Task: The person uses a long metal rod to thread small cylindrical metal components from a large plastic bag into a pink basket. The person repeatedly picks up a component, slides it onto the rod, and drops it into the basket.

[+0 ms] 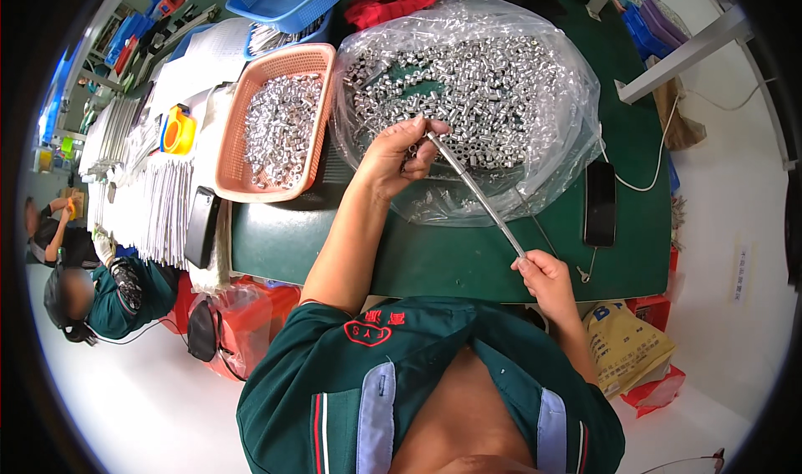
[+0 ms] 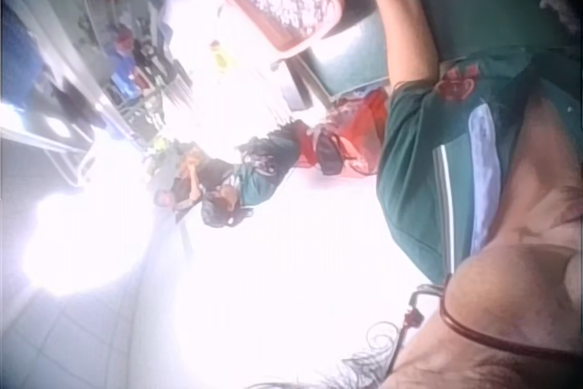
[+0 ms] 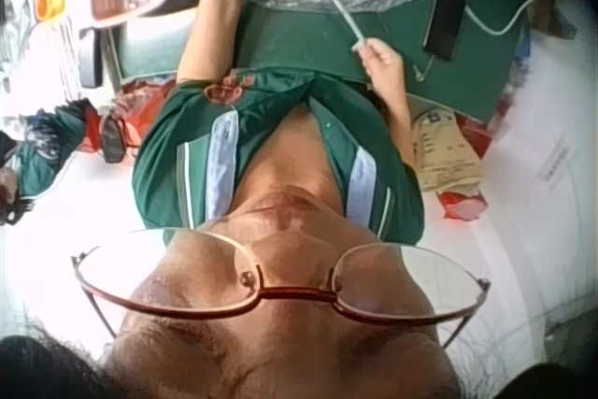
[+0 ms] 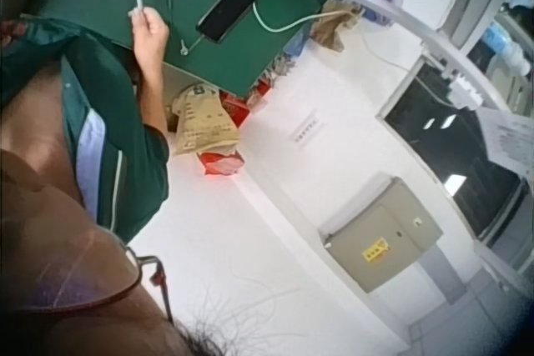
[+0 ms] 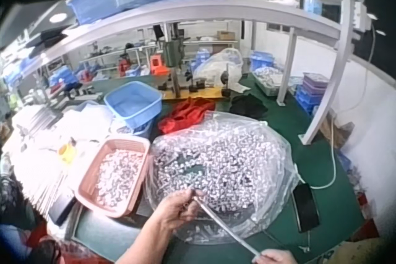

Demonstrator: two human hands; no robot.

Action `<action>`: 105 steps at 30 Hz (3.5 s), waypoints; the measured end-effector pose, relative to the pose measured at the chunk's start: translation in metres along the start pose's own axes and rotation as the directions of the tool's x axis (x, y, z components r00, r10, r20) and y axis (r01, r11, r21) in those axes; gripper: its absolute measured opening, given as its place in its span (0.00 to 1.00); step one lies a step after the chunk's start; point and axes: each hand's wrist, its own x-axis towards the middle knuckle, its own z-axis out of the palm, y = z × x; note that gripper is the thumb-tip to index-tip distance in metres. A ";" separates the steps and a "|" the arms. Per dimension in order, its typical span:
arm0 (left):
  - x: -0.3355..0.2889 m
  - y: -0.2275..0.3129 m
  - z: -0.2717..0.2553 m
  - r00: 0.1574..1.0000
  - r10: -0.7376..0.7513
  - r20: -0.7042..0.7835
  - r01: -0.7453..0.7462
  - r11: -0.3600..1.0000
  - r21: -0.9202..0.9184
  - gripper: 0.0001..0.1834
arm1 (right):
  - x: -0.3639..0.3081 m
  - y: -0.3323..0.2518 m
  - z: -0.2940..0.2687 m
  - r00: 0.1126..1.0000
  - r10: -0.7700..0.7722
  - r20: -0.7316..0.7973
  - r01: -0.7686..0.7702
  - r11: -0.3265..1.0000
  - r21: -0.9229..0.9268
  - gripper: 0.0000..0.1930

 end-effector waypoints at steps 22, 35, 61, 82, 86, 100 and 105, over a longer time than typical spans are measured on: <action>0.000 0.004 -0.004 0.992 -0.040 0.123 0.014 0.979 0.204 0.19 | -0.005 -0.009 0.008 0.996 -0.081 -0.045 0.075 0.990 -0.120 0.08; -0.006 0.005 0.006 0.994 -0.086 0.066 0.076 0.987 0.139 0.31 | 0.008 -0.014 0.017 0.997 0.030 0.077 -0.040 0.990 0.138 0.09; -0.095 0.063 -0.007 0.721 0.349 -0.599 -0.269 0.937 0.222 0.14 | 0.050 -0.118 0.147 0.840 -0.071 0.539 0.154 0.982 -0.111 0.11; 0.020 0.020 0.011 0.954 0.037 -0.298 -0.203 0.808 -0.552 0.22 | -0.004 -0.014 0.008 0.986 -0.161 0.045 0.157 0.984 0.089 0.09; 0.023 0.009 0.005 0.980 0.024 -0.200 -0.151 0.744 -0.651 0.21 | -0.004 -0.012 -0.002 0.993 -0.114 0.002 0.114 0.993 -0.006 0.08; 0.021 0.003 -0.012 0.986 0.050 -0.157 -0.128 0.835 -0.535 0.22 | 0.001 -0.026 -0.003 0.998 -0.066 -0.005 0.062 0.966 -0.251 0.07; 0.020 0.001 -0.008 0.988 0.066 -0.139 -0.123 0.882 -0.455 0.24 | 0.000 -0.031 0.001 0.994 -0.112 -0.013 0.104 0.952 -0.286 0.07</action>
